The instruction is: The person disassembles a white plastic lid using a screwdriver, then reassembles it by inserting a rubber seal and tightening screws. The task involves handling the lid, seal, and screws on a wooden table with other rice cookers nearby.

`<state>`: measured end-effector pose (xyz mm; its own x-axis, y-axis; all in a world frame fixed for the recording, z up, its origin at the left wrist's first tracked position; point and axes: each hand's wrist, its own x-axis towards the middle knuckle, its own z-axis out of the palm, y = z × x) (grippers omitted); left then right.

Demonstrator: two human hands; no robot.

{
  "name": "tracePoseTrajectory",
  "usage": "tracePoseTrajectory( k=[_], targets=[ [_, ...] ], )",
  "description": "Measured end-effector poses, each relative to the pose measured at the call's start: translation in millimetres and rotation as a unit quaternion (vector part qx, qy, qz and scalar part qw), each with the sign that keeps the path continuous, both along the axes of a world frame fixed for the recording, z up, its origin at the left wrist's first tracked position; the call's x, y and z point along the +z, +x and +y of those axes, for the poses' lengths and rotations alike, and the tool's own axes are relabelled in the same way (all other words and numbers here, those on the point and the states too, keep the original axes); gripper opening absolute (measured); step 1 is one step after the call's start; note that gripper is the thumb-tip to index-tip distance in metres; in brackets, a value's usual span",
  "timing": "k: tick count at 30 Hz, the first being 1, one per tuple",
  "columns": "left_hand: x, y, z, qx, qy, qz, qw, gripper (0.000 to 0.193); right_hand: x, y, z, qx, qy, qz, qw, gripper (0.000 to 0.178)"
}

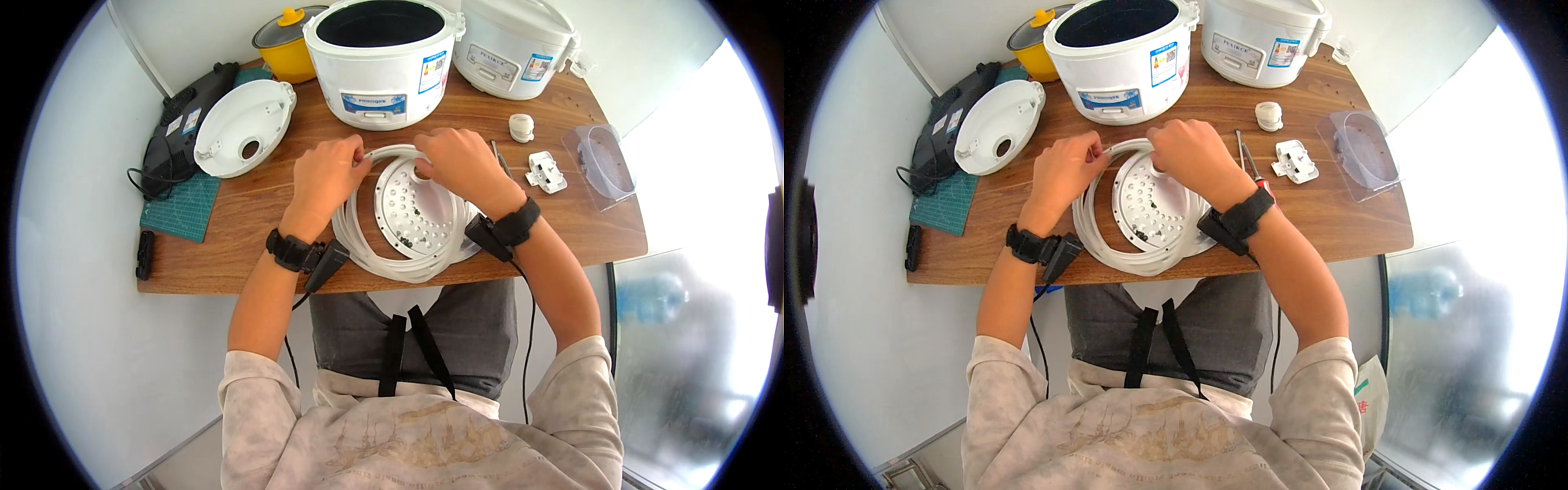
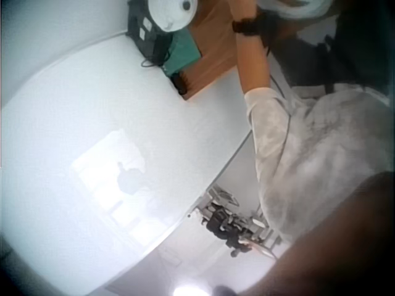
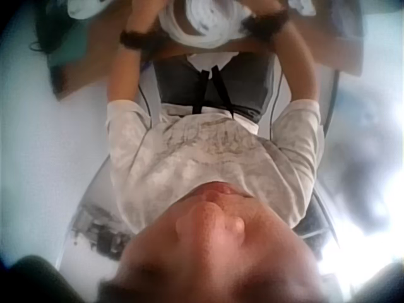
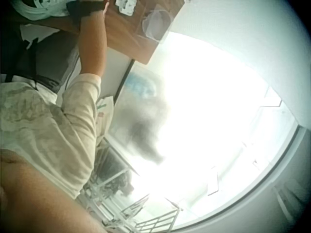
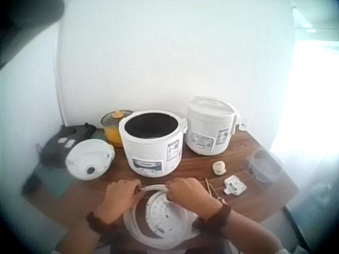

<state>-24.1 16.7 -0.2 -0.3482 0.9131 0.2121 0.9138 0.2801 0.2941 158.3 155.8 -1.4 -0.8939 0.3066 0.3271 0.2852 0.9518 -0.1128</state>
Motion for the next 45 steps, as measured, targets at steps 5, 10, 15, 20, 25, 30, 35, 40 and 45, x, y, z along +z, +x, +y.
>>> tracePoseTrajectory(
  k=[5,10,15,20,25,30,35,40,45],
  targets=[
    [2,5,1,-0.004,0.002,0.015,1.000,0.014,0,-3,3,0.016,0.009,-0.010,1.000,0.018],
    [-7,-1,2,-0.027,0.035,0.050,0.998,0.014,-2,-10,15,0.013,-0.003,-0.016,1.000,0.017],
    [-3,0,4,-0.030,0.022,0.039,0.999,0.013,-4,-13,20,0.013,-0.001,-0.013,1.000,0.018],
    [-2,-2,6,-0.039,0.003,0.067,0.997,0.012,-2,-16,19,0.004,-0.012,-0.030,0.999,0.016],
    [-3,-9,9,-0.065,0.005,0.047,0.997,0.012,0,-11,21,-0.016,-0.104,-0.002,0.994,0.013],
    [3,-8,8,-0.070,-0.001,0.021,0.997,0.011,3,-9,21,-0.009,-0.109,-0.022,0.994,0.011],
    [-1,-9,7,-0.067,0.009,0.031,0.997,0.011,5,-4,24,0.013,-0.122,-0.038,0.992,0.012],
    [-1,-9,7,-0.066,0.000,0.040,0.997,0.010,7,4,22,0.030,-0.113,-0.049,0.992,0.013],
    [-2,-8,4,-0.084,0.025,0.050,0.995,0.009,12,19,18,0.075,-0.122,-0.025,0.989,0.018]
  ],
)
